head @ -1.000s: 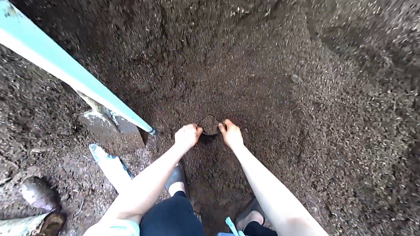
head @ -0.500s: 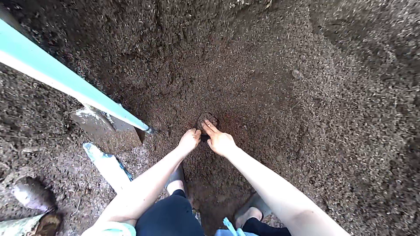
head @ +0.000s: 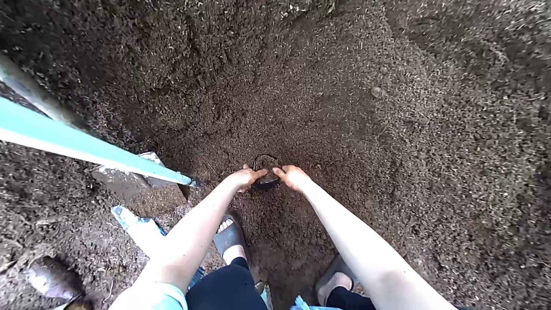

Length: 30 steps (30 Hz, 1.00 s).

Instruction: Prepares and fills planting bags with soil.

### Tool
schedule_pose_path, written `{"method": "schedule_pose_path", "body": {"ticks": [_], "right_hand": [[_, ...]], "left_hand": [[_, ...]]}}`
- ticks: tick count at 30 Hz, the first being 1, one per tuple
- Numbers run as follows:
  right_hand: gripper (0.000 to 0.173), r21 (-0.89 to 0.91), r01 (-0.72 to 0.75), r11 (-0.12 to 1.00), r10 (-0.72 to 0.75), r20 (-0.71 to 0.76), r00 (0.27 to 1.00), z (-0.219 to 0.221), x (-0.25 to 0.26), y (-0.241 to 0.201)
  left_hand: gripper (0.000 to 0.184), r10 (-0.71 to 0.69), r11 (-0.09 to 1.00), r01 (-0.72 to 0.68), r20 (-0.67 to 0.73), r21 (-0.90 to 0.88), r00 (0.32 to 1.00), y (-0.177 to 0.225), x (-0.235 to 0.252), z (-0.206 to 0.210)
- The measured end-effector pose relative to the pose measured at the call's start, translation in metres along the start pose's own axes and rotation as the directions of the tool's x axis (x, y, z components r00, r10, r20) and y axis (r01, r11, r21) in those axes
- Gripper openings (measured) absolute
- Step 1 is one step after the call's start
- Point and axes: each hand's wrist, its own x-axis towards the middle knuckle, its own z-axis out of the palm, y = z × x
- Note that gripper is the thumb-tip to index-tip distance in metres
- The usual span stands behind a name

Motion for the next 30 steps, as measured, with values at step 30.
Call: {"method": "schedule_pose_path", "body": {"ticks": [30], "right_hand": [[0.059,-0.239,0.127,0.963,-0.128,0.011,0.992,-0.062,0.043,0.027]], "left_hand": [[0.047,0.396,0.908,-0.410,-0.488,0.085,0.778,-0.012,-0.016,-0.001]]}}
